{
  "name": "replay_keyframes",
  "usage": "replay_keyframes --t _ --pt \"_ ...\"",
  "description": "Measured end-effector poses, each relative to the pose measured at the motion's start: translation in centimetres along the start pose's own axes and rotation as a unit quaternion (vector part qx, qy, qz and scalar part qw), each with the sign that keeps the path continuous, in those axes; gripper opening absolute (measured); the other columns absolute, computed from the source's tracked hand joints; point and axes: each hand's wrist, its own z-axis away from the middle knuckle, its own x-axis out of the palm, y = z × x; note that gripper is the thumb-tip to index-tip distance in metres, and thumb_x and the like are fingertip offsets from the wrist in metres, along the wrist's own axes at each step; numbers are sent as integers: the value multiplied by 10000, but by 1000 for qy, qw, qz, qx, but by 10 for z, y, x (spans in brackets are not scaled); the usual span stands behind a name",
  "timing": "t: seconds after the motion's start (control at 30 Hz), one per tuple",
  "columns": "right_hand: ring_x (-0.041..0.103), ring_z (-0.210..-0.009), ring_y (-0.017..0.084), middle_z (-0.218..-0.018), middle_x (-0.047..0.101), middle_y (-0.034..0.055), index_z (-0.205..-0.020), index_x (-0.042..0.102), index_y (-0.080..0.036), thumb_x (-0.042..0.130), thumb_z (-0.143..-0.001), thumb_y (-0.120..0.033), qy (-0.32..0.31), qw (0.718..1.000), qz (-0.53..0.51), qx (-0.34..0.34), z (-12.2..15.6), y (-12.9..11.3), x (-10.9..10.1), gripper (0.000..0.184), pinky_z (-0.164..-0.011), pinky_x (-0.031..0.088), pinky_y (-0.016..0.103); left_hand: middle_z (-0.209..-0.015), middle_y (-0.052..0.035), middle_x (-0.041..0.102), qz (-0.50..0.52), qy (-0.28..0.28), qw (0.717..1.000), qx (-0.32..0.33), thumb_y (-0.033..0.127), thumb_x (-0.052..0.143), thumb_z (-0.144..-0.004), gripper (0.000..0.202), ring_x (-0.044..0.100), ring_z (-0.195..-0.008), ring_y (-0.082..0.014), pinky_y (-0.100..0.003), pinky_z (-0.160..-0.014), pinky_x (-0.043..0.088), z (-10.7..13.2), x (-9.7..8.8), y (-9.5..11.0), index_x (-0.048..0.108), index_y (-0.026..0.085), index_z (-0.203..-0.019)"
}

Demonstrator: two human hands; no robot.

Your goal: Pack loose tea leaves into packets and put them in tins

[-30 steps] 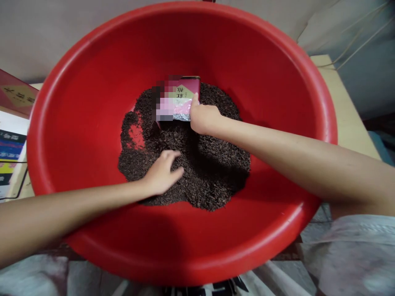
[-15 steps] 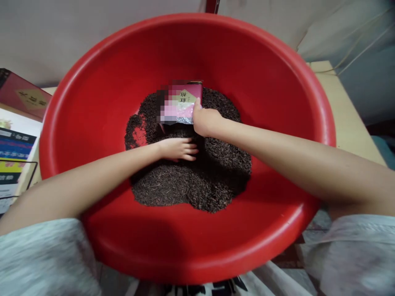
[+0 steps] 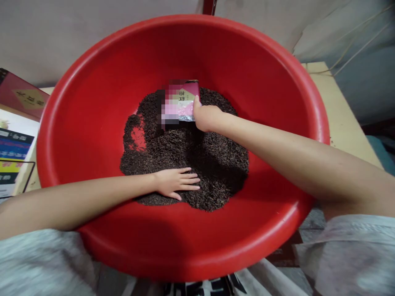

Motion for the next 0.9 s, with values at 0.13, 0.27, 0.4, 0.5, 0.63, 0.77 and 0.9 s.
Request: replay_keyframes --t 0.13,0.27,0.4,0.5,0.63,0.77,0.9 --pt "557 -1120 334 -1204 549 296 -1438 -99 32 532 -762 -46 -20 1000 14 2 3 -2 -4 928 -921 457 416 -1434 -83 388 -26 -54 996 -67 442 517 -848 547 331 -1352 -217 -426 -1144 166 5 3 -36 419 262 -1355" --pt "569 -1108 318 -1205 550 295 -1436 -115 28 522 -770 -41 -33 999 0 11 5 -5 -7 924 -919 462 401 -1373 -93 476 -101 -59 991 -61 321 567 -815 476 426 -1292 -213 -376 -1116 240 -3 -23 -67 514 220 -1277" --pt "559 -1124 316 -1231 538 282 -1440 -123 7 531 -762 -31 -39 999 -3 12 3 -2 -7 942 -929 456 392 -1339 -102 515 -170 -46 978 -113 264 582 -803 444 445 -1274 -221 -366 -1101 267 -16 -51 -76 546 182 -1238" --pt "549 -1139 311 -1252 528 272 -1440 -131 -1 511 -773 -34 -38 999 -8 9 -1 2 -6 926 -938 448 390 -1364 -66 495 -202 -38 965 -160 220 570 -820 410 415 -1297 -199 -352 -1091 302 -20 -67 -83 551 209 -1230" --pt "544 -1142 313 -1272 512 272 -1442 -124 0 484 -794 -59 -28 1000 -13 2 -3 5 -5 890 -941 442 396 -1370 -55 489 -240 -22 952 -187 85 394 -882 385 390 -1314 -177 -337 -1089 334 -21 -74 -79 567 189 -1211" --pt "559 -1116 307 -1261 525 266 -1442 -122 -1 511 -760 -43 -26 1000 -2 -3 -2 6 -3 931 -931 449 395 -1351 -10 510 -219 27 972 -79 49 352 -872 433 455 -1264 -164 -340 -1109 331 -25 -51 -32 601 249 -1164" --pt "563 -1104 297 -1259 531 258 -1421 -179 -1 517 -755 -58 -22 1000 -2 -3 -2 6 -2 966 -925 456 393 -1225 -103 606 -111 67 990 52 265 507 -849 306 549 -1163 -220 -332 -1057 389 -22 -7 11 641 170 -1109"
